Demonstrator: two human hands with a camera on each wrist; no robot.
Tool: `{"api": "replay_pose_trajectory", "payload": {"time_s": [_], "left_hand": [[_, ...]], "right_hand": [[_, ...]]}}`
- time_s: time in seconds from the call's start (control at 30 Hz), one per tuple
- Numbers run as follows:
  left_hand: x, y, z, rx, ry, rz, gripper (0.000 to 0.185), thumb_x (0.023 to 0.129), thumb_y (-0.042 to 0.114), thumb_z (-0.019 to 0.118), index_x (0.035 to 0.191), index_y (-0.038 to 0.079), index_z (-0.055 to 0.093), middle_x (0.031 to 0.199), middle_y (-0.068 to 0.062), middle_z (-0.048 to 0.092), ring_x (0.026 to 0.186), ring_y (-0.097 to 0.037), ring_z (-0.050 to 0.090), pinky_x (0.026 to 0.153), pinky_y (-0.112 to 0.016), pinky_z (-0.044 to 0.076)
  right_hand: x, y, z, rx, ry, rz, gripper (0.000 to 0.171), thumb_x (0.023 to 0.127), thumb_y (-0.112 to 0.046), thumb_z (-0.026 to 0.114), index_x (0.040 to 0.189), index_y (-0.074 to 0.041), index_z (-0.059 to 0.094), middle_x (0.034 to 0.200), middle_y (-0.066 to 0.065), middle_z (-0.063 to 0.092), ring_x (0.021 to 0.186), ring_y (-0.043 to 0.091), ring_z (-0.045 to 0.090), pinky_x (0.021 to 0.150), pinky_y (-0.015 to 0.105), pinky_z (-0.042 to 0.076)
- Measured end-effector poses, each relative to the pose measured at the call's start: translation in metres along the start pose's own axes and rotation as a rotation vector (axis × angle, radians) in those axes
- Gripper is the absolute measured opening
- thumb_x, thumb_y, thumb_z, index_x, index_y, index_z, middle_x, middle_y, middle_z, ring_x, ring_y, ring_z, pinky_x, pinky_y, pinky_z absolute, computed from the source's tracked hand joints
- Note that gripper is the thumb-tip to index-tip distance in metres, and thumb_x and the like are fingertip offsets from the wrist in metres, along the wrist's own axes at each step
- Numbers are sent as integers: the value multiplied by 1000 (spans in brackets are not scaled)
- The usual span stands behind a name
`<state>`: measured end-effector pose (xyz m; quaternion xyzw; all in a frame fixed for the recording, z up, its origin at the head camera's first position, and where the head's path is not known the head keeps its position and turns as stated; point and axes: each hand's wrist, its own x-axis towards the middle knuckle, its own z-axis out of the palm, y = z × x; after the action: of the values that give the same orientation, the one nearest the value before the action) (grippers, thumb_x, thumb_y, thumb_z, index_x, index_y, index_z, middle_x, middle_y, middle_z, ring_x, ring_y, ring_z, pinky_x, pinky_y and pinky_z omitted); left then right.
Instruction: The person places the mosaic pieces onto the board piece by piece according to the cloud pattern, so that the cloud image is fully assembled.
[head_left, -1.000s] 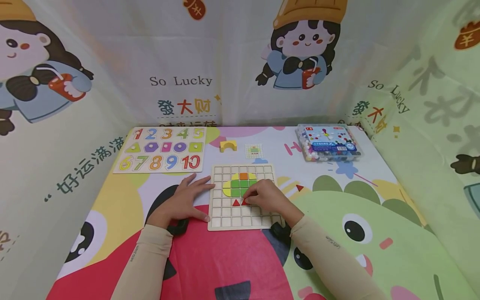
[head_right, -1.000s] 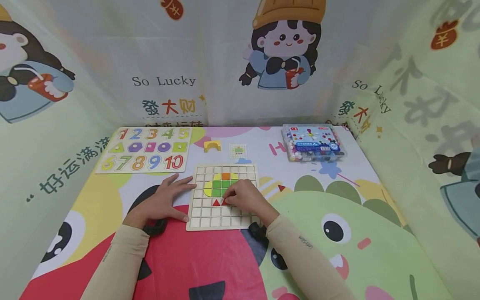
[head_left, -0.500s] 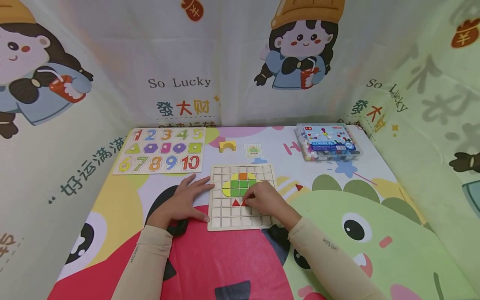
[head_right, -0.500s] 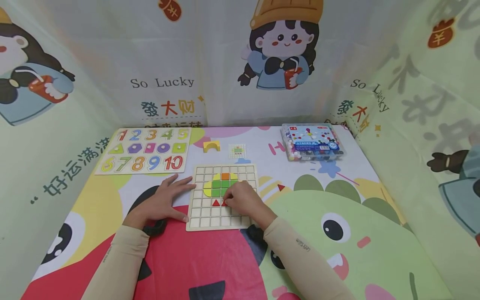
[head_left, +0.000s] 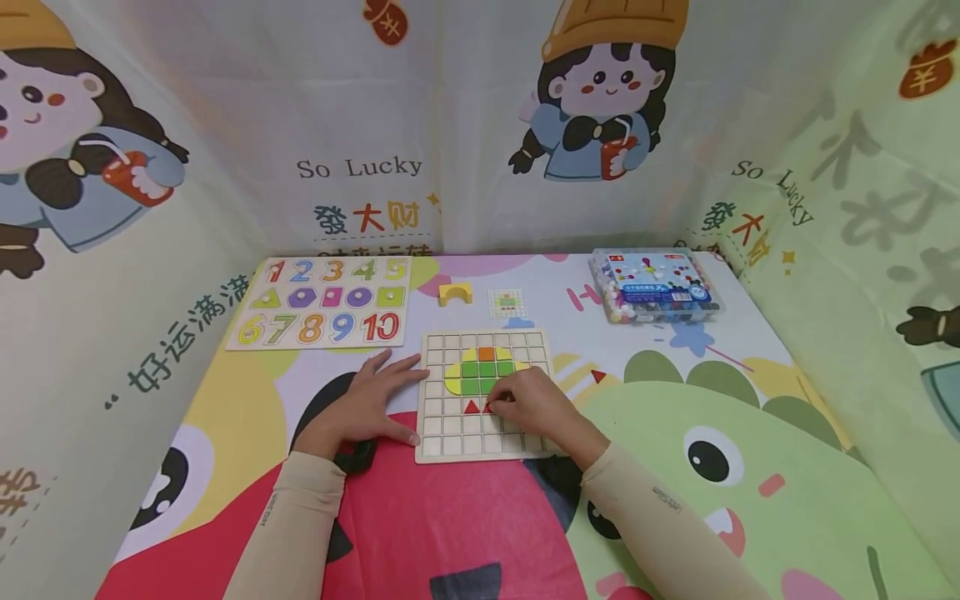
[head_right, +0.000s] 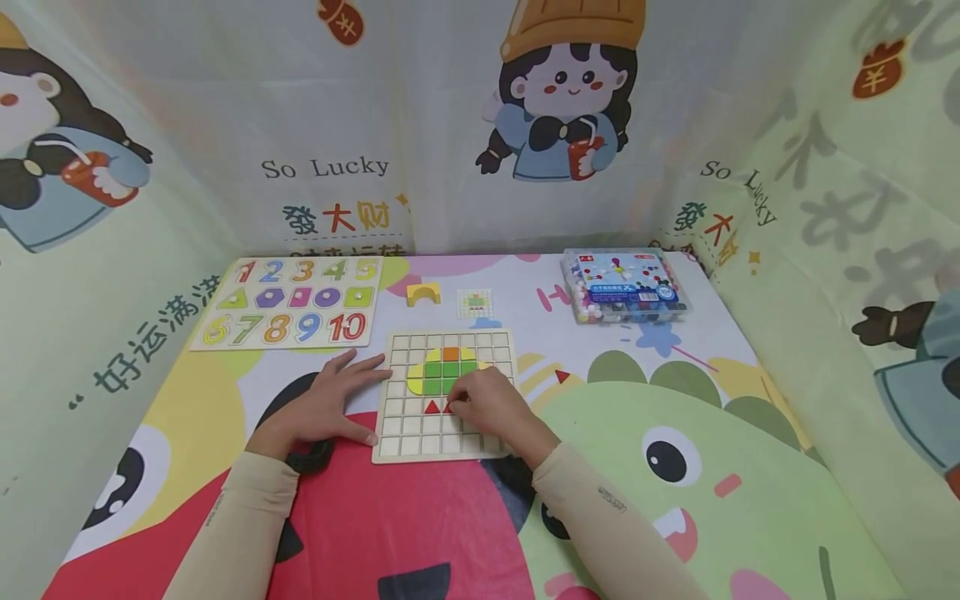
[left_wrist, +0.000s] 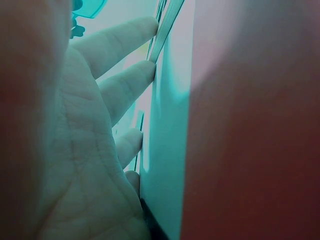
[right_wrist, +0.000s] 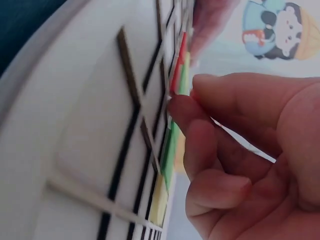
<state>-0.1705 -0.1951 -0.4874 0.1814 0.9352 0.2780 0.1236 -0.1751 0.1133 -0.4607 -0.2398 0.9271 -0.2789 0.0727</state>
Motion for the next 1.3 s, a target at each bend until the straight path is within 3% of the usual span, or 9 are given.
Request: {"api": "replay_pose_trajectory", "payload": {"time_s": [0.3,0.77,1.3], "left_hand": [[0,1,-1,-6,-3,-9,108,65,51,96,160,33,48,175,3,29,164,-37,5,109,-64,53],[0,0,1,16,0,-4,108,65,55,96,159,33,48,175,3,28,164,-37,5,110,-64,52],[-1,-1,0,15,5,10,107,66,54,95,160,31,48,176,2,28,163,-39,6,114,-68,46]], "right_hand": [[-27,19,-21,57,44,10,6,93,-19,81,97,-15,85,87,-7,76,77,9,59,68,25,51],[-60,78,-53,91,164,22,13,93,-6,71,97,-12,82,90,-3,75,78,9,60,70,27,52],[-62,118,-62,-1,308,233,16,98,-8,70,110,-1,78,98,15,73,78,23,60,67,34,49]]}}
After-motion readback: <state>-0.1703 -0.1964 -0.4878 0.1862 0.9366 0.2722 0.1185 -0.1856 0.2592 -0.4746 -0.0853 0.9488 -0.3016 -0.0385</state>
